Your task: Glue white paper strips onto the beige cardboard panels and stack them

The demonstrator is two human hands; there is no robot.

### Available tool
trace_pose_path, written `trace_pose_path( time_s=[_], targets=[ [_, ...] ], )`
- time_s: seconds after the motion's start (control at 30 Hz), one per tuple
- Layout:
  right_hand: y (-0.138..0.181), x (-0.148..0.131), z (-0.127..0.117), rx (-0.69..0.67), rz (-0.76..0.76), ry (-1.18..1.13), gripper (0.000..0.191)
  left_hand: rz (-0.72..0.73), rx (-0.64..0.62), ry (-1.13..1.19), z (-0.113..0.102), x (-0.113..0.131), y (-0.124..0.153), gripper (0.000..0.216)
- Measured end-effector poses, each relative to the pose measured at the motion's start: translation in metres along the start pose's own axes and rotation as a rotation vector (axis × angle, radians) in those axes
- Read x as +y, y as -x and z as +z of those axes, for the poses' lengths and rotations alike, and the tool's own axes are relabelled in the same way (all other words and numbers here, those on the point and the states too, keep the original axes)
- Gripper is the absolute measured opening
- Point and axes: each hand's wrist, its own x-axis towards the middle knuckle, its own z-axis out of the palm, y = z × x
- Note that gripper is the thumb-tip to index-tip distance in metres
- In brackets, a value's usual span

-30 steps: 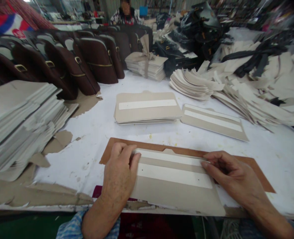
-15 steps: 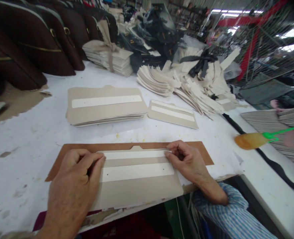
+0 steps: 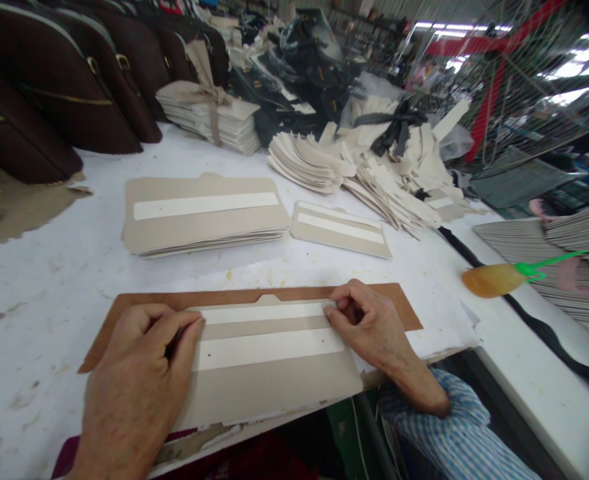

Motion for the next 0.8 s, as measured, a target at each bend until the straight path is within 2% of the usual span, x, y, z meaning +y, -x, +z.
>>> trace_pose_path(
  time_s=[0.23, 0.43, 0.57, 0.63, 0.7, 0.77, 0.8],
  targets=[
    [0.001, 0.002, -0.001, -0.050, -0.128, -0.016, 0.018, -0.018, -0.018, 0.000, -0.001, -0.001, 0.001, 0.030],
    [-0.003, 0.006, -0.001, -0.106, -0.095, 0.004, 0.018, -0.016, -0.023, -0.027, 0.001, -0.001, 0.000, 0.024],
    [-0.007, 0.006, -0.003, -0.145, -0.034, 0.015, 0.016, -0.024, -0.022, -0.023, 0.003, 0.002, -0.001, 0.029],
    [-0.008, 0.005, -0.009, -0.176, 0.004, -0.009, 0.016, -0.008, 0.025, 0.007, 0.000, 0.003, 0.000, 0.029],
    [-0.005, 0.002, -0.016, -0.142, 0.011, -0.020, 0.018, 0.037, 0.124, 0.031, -0.004, 0.005, 0.003, 0.026],
    [0.000, -0.002, -0.020, -0.057, -0.063, -0.012, 0.021, 0.144, 0.209, 0.040, -0.008, 0.009, 0.008, 0.025],
    [0.003, -0.006, -0.019, -0.024, -0.139, -0.004, 0.023, 0.219, 0.208, 0.037, -0.010, 0.012, 0.010, 0.025]
  ],
)
